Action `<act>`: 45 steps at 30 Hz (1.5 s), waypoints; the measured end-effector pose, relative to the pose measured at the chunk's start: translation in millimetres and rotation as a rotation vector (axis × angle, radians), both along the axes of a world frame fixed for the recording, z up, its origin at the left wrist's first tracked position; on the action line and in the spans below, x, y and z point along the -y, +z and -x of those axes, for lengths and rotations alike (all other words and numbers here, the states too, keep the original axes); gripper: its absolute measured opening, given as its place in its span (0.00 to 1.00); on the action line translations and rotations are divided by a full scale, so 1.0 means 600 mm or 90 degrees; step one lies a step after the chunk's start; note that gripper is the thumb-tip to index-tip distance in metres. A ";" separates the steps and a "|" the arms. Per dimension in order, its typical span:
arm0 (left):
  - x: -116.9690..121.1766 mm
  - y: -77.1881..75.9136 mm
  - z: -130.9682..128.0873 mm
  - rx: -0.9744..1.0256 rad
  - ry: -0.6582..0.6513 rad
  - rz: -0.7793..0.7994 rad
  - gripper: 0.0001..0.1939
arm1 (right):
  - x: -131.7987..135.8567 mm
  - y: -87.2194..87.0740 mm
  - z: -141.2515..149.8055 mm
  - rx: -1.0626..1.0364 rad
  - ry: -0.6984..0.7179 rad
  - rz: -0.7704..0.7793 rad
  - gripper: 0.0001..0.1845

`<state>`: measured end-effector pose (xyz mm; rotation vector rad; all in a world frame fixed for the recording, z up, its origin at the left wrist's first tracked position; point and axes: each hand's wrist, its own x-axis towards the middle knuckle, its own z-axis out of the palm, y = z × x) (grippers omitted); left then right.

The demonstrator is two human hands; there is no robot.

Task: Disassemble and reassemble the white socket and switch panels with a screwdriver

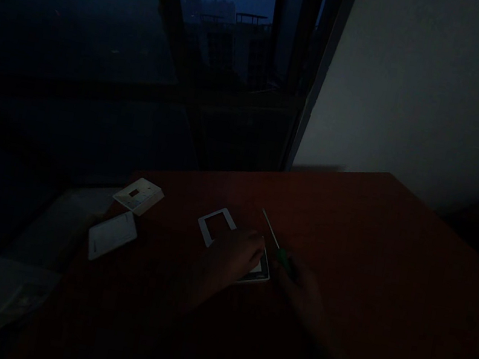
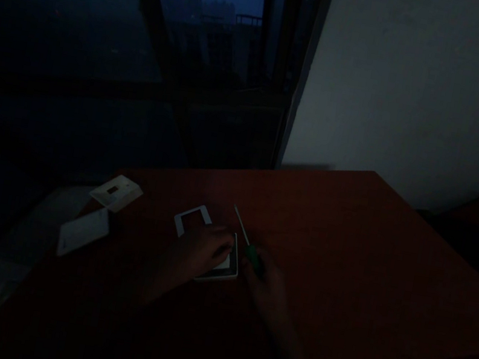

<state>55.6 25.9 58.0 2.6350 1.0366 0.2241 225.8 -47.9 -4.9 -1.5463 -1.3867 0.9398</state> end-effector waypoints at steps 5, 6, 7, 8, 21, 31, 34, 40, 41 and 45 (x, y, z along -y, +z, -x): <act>0.002 0.005 -0.005 -0.030 0.007 -0.008 0.05 | 0.000 0.002 0.001 -0.006 -0.008 -0.004 0.14; 0.003 0.005 -0.006 -0.033 0.002 -0.009 0.05 | 0.000 0.002 0.001 -0.006 -0.007 -0.002 0.14; 0.003 0.006 -0.006 -0.036 -0.003 -0.012 0.05 | 0.000 0.001 0.001 -0.007 -0.005 -0.002 0.14; 0.003 0.006 -0.007 -0.037 -0.006 -0.015 0.05 | 0.001 0.000 0.001 -0.007 -0.002 -0.001 0.14; 0.003 0.008 -0.009 -0.033 0.001 -0.016 0.05 | -0.001 -0.009 -0.001 0.015 -0.001 -0.002 0.14; 0.006 0.007 -0.010 -0.040 0.013 0.009 0.04 | 0.001 -0.003 0.000 -0.001 0.001 -0.007 0.14; 0.010 0.007 0.004 -0.006 0.042 0.023 0.07 | 0.002 -0.004 0.000 0.003 -0.003 -0.001 0.15; 0.024 -0.004 0.051 0.076 0.081 0.021 0.27 | 0.002 0.002 0.002 0.012 0.004 0.025 0.15; 0.027 -0.008 0.056 0.081 0.078 0.034 0.31 | 0.002 0.003 0.002 0.015 0.005 0.028 0.15; 0.036 -0.028 0.068 0.092 0.088 0.092 0.38 | 0.002 0.004 0.001 0.026 -0.008 0.029 0.15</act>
